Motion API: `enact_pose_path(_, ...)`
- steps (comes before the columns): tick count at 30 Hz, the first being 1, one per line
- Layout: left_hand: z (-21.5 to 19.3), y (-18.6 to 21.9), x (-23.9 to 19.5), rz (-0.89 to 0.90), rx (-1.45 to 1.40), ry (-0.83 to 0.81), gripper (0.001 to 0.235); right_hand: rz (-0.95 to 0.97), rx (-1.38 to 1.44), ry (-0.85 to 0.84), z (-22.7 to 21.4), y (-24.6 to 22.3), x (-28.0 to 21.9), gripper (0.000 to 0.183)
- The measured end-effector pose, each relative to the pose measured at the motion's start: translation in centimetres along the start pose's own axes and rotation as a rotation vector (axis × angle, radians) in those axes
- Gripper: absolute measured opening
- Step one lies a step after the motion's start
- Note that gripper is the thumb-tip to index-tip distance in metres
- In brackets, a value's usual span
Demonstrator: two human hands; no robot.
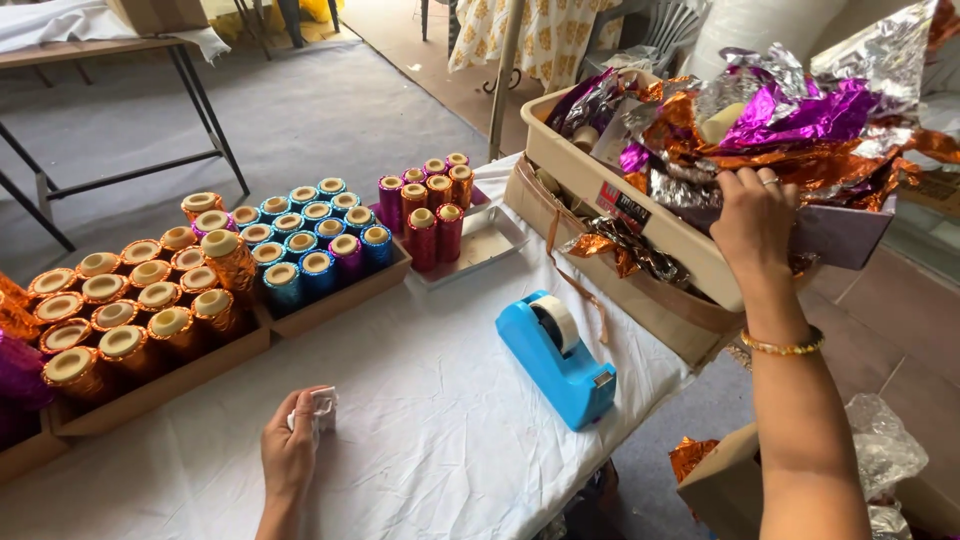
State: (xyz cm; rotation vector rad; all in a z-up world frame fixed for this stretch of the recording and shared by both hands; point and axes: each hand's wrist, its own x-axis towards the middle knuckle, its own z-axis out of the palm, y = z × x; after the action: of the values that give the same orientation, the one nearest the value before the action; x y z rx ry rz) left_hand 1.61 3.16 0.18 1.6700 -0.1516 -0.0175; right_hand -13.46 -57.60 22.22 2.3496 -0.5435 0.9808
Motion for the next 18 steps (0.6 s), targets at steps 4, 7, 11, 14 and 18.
enact_pose_path(4,-0.1,-0.3,0.1,-0.013,-0.023,-0.009,0.036,-0.029,0.056,-0.001,-0.2,1.2,-1.0,0.024)
enact_pose_path(7,0.0,-0.2,0.2,-0.01,-0.013,-0.01,0.037,-0.054,0.081,0.006,0.0,2.1,-1.4,0.024)
enact_pose_path(11,-0.3,-0.1,0.2,-0.019,0.003,-0.018,0.037,-0.079,0.07,0.036,-0.1,2.5,-1.1,0.022)
enact_pose_path(14,-0.3,-0.8,0.4,-0.02,-0.009,-0.022,0.037,-0.08,0.074,0.088,0.4,4.6,-0.3,0.019)
enact_pose_path(18,-0.4,-2.5,1.0,-0.056,-0.083,-0.032,0.035,-0.046,0.051,0.166,1.2,9.6,2.2,0.033)
